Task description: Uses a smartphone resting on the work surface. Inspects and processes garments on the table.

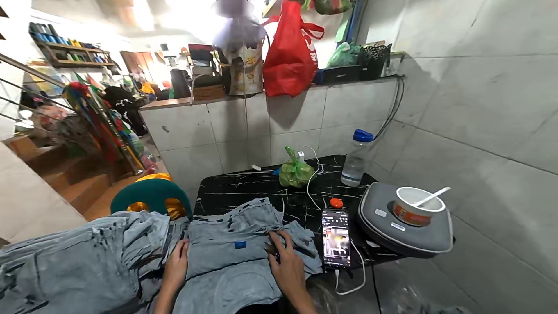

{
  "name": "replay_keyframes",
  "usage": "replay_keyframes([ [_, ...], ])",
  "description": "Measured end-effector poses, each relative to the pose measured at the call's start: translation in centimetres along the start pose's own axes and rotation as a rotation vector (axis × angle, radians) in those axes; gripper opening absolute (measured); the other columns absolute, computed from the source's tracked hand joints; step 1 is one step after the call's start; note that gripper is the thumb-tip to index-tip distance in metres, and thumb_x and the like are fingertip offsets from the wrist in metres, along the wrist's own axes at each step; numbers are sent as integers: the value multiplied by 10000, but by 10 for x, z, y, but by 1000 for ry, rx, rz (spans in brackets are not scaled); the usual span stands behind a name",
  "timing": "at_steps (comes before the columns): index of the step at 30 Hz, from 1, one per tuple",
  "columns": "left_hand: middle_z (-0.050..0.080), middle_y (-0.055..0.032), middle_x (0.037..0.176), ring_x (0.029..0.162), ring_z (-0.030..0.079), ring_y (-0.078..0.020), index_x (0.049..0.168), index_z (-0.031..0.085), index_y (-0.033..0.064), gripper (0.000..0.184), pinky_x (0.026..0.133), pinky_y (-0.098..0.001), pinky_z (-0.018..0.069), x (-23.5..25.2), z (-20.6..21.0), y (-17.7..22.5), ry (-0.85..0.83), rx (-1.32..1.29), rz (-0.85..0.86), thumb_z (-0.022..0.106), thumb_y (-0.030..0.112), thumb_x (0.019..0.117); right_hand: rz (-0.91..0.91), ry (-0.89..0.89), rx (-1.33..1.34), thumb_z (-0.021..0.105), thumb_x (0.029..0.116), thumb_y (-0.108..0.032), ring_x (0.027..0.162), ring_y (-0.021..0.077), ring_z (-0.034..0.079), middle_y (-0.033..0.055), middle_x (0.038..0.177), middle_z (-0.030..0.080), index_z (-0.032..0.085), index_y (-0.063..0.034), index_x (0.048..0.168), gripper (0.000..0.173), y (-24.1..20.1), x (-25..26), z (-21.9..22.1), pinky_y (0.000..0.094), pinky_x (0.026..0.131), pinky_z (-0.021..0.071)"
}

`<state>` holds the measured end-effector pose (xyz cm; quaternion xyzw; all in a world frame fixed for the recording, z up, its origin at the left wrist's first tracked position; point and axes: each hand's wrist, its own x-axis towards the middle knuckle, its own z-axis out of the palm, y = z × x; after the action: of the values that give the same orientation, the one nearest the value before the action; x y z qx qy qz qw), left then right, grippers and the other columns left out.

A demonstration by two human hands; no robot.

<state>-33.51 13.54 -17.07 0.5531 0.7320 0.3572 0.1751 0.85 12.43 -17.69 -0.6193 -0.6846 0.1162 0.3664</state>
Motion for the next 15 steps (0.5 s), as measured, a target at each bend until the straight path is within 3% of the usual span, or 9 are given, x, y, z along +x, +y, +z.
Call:
replay_keyframes([
  [2,691,-204,1090,1027,657,-318,1252,652,5,422,931,-536,497,-7,5,-9,107,-97,-20,432,330,1099,2,3,-13,682,921,-243,629,233,695,86,1543,501,595,-294,1460,549,-2,0,1,466,581,602],
  [6,712,-214,999,969,692,-367,1223,674,29,505,867,-613,518,-35,3,1,208,21,7,379,422,1101,-15,3,-19,681,921,-237,622,229,691,82,1537,507,604,-289,1450,537,-1,-1,0,465,577,601],
  [9,726,-212,1052,987,710,-355,1251,673,21,445,890,-588,534,-50,3,2,309,57,62,432,361,1095,-16,-50,-1,674,926,-225,681,255,712,79,1561,488,603,-268,1454,534,-1,-1,-5,482,612,606],
  [12,613,-268,1311,1245,586,-408,1354,572,-57,425,1083,-549,460,-76,-4,12,444,83,236,561,198,1014,-44,-68,15,715,843,-142,747,269,732,59,1599,456,612,-250,1450,626,-1,-9,-15,496,626,607],
  [13,586,-292,1341,1289,546,-440,1328,580,-77,422,1111,-552,428,-90,-6,21,472,103,299,582,169,985,-69,-58,19,737,806,-102,762,279,740,58,1600,458,623,-232,1441,658,1,-14,-18,503,622,609],
  [15,594,-300,1322,1269,559,-448,1256,636,-67,372,1091,-541,454,-119,-2,37,416,145,383,599,182,982,-108,-49,20,763,760,-44,764,293,747,62,1599,463,659,-190,1399,664,4,-27,-26,512,614,612],
])
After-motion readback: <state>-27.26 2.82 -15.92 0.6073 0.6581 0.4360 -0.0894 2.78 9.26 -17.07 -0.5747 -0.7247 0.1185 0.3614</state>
